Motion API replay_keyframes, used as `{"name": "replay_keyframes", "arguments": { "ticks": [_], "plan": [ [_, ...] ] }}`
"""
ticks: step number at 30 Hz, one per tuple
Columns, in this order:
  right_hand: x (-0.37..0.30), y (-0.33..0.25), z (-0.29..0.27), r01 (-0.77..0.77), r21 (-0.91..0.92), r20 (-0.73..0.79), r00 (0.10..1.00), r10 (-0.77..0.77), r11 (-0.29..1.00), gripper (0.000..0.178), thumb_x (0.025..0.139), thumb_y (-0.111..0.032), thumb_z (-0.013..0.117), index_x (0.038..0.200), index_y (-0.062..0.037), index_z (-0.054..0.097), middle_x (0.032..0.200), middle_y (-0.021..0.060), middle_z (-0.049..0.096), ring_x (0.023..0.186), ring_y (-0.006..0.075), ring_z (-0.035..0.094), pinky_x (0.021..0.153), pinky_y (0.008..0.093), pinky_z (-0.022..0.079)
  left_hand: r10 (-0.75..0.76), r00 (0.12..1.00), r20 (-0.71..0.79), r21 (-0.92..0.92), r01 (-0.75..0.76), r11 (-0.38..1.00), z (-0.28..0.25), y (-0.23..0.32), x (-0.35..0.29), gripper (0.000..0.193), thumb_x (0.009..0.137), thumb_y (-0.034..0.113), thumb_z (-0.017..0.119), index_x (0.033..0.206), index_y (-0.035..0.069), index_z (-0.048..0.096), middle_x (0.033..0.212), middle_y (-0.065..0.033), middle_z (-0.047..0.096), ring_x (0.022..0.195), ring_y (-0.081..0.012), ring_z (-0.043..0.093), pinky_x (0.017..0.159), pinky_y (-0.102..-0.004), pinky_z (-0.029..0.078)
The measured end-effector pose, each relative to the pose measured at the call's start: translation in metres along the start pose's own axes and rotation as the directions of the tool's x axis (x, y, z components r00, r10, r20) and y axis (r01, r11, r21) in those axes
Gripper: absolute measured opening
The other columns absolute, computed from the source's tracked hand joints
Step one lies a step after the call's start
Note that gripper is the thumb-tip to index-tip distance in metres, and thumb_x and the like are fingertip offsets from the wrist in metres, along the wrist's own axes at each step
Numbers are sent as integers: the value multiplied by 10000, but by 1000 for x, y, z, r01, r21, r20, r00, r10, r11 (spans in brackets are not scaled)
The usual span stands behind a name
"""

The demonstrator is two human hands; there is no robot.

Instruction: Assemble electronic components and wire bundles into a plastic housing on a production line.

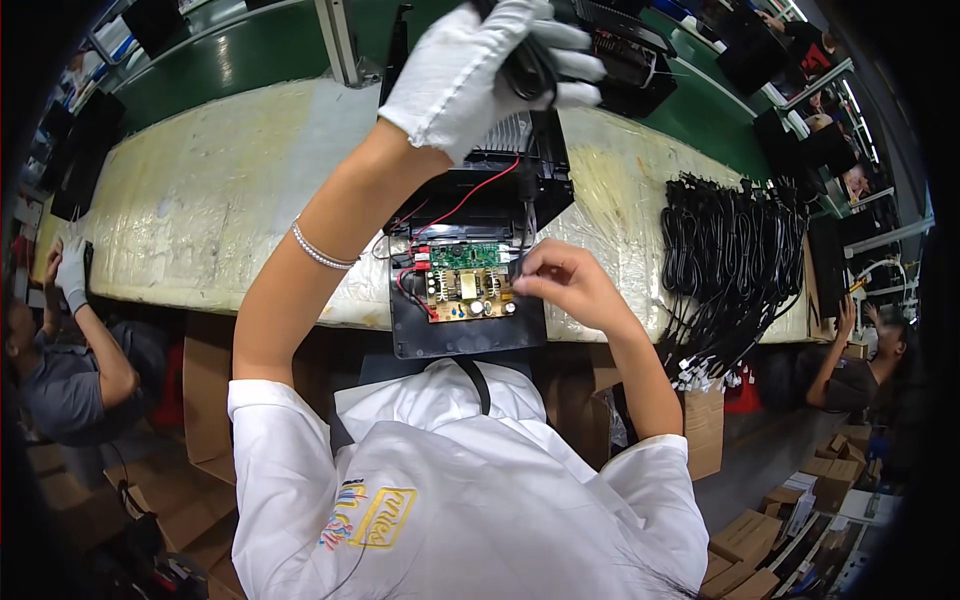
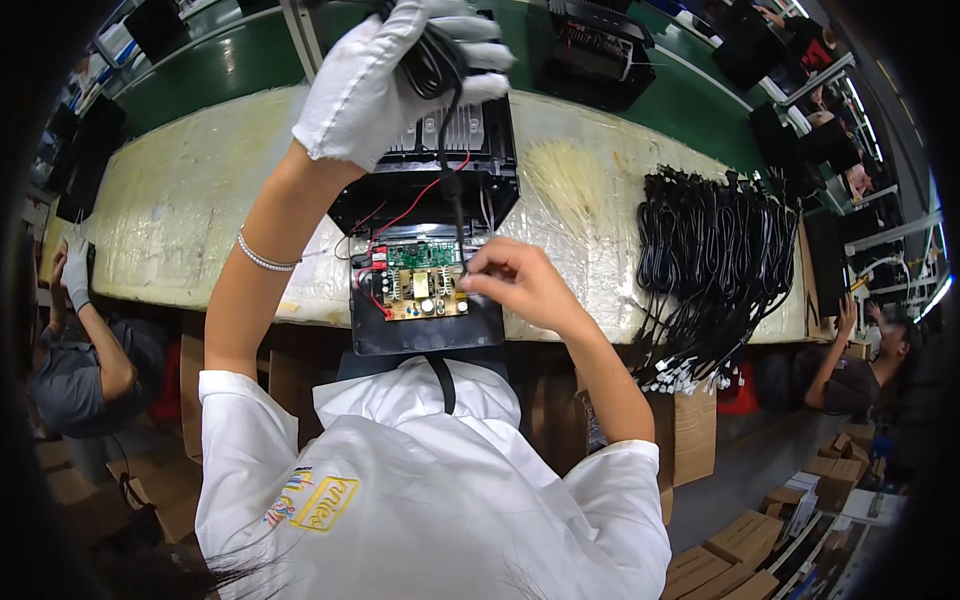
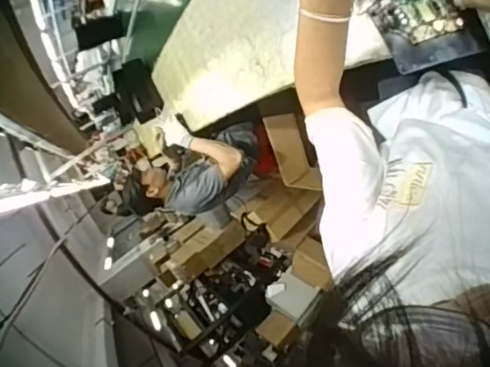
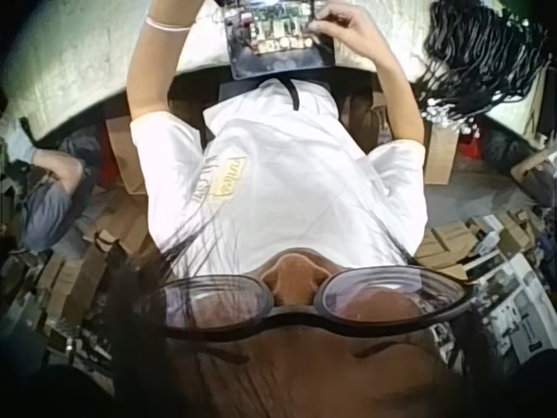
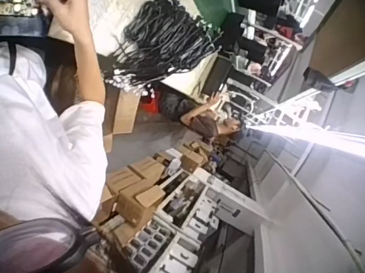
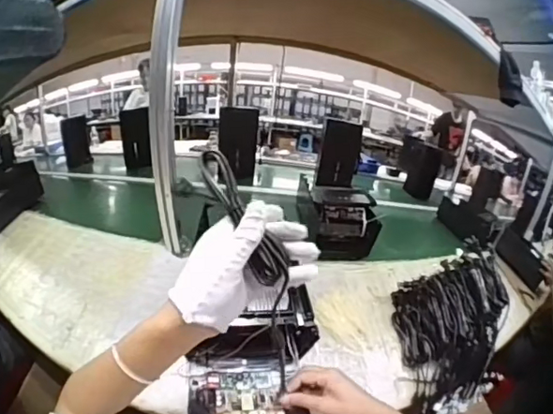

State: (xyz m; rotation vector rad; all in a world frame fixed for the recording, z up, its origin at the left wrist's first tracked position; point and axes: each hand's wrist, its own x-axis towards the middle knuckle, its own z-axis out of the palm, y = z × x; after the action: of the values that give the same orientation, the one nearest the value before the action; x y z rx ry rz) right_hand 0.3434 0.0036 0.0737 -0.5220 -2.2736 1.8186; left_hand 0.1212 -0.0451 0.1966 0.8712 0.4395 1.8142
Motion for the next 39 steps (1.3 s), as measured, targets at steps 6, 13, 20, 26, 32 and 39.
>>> {"name": "replay_keyframes", "arguments": {
  "ticks": [6,13,20,26,32,39],
  "plan": [
    [12,9,13,-44,-54,-217,976,31,998,88,842,4,699,825,78,653,838,63,639,735,120,662,667,231,545,-200,966,161,-1,203,979,25,-4,-2,385,1008,352,521,970,-28,567,853,-156,642,723,-238,679,677,-361,597],
    [16,32,21,93,-62,-283,953,-107,994,82,845,8,686,866,87,676,827,98,664,682,150,690,602,240,536,-76,997,-6,314,74,947,35,-17,-8,399,1017,321,505,974,-74,526,857,-199,669,696,-293,707,634,-370,607],
    [10,23,24,109,-368,-293,929,-226,923,79,797,-20,725,841,31,684,810,106,641,693,205,643,618,307,499,-41,998,-39,333,52,942,33,-17,-10,401,1013,338,510,954,-57,532,854,-190,665,692,-278,703,619,-369,601],
    [8,39,27,226,-493,-286,870,-402,840,88,764,-27,741,820,6,681,808,118,608,762,274,558,682,351,431,-217,975,46,299,194,934,25,-8,-25,465,1025,353,478,1283,-33,484,918,-95,640,720,-185,664,640,-308,575],
    [11,39,18,304,-460,-220,871,-439,834,98,824,-80,713,896,-17,695,847,107,656,774,253,600,694,329,468,94,995,-17,946,-14,322,-68,-1,47,460,1016,349,432,1221,-43,558,1095,-237,645,1001,-337,639,914,-372,486],
    [17,56,-50,45,-863,-206,878,-432,504,88,807,-21,638,889,7,647,861,141,604,765,314,635,669,380,517,119,966,230,948,-194,-253,-41,-33,-32,259,977,205,541,1144,8,549,1114,-163,570,1087,-296,557,998,-386,425]
  ]
}}
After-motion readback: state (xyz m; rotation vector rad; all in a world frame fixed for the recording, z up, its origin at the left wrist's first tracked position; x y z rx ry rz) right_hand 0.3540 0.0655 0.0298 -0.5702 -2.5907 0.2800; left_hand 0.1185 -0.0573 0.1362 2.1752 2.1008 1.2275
